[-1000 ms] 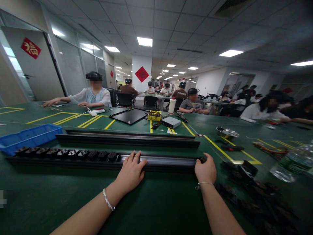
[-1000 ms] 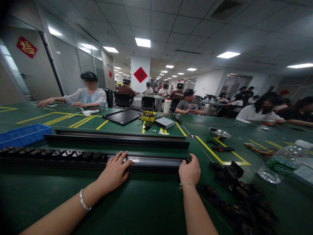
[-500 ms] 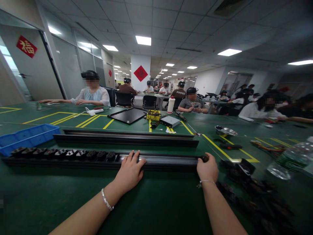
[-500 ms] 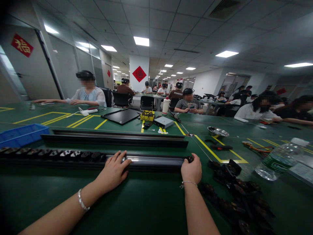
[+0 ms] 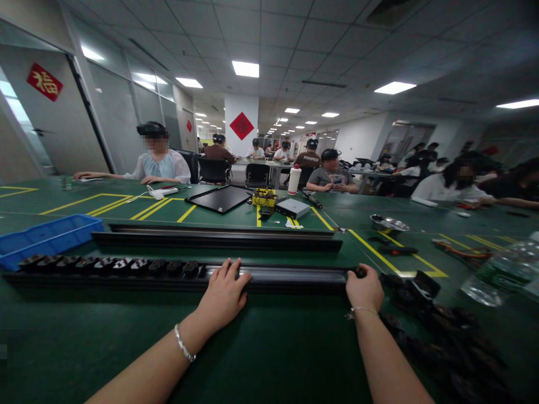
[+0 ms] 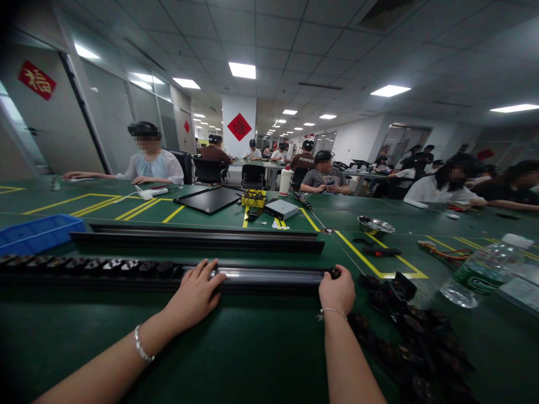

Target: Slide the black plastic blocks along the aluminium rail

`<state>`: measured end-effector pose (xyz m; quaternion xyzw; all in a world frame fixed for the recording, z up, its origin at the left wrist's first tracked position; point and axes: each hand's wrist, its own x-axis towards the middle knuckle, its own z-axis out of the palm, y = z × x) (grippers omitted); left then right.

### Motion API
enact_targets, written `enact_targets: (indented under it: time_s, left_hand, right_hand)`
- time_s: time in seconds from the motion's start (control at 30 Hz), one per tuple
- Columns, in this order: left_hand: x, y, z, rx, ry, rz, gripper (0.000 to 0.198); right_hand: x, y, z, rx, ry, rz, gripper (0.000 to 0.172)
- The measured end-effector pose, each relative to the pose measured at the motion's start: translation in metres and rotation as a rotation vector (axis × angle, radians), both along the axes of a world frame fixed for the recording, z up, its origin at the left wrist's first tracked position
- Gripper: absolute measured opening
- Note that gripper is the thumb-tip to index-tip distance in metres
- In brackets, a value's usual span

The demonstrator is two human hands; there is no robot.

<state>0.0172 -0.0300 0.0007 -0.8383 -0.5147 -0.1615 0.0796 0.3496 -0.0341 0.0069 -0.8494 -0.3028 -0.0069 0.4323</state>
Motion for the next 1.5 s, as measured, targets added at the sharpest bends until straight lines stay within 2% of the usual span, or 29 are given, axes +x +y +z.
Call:
enact_targets:
  time_s: [0.47,0.6,0.7,0.83,0.93,1.03,1.1,1.23,1.4,1.5]
  left_hand:
    - [0.001,0.0,0.001,0.009,0.01,0.007,0.037]
    - [0.0,0.001,-0.001,0.025,0.006,0.003,0.035]
    - [0.0,0.001,-0.002,0.032,0.004,0.005,0.035]
    - [0.001,0.001,-0.003,0.04,0.006,0.009,0.034]
    - [0.001,0.001,-0.002,0.038,0.013,0.008,0.034]
    - [0.001,0.002,-0.001,0.038,0.017,0.001,0.034]
    - [0.001,0.004,-0.001,0.04,0.012,-0.003,0.034]
    - [0.001,0.005,0.0,0.029,-0.001,-0.006,0.034]
    - [0.001,0.005,0.0,0.028,0.0,-0.013,0.034]
    - [0.001,0.005,-0.001,0.04,0.0,-0.012,0.034]
  right_hand:
    - [0.019,0.002,-0.009,0.085,-0.048,-0.032,0.039]
    - [0.033,0.0,-0.011,0.078,0.012,-0.124,0.039]
    - [0.038,-0.002,-0.009,0.168,-0.041,-0.142,0.04]
    - [0.025,-0.004,0.001,0.259,-0.136,-0.089,0.042]
    - [0.01,-0.008,0.01,0.306,-0.097,-0.07,0.044]
    - [-0.003,-0.015,0.02,0.331,-0.057,0.033,0.044]
    - [-0.01,-0.021,0.028,0.232,-0.078,0.168,0.038]
    - [-0.01,-0.034,0.043,-0.225,-0.192,0.459,0.028]
    - [0.011,-0.047,0.046,-0.665,-0.203,0.582,0.027]
    - [0.022,-0.052,0.044,-0.827,-0.187,0.589,0.028]
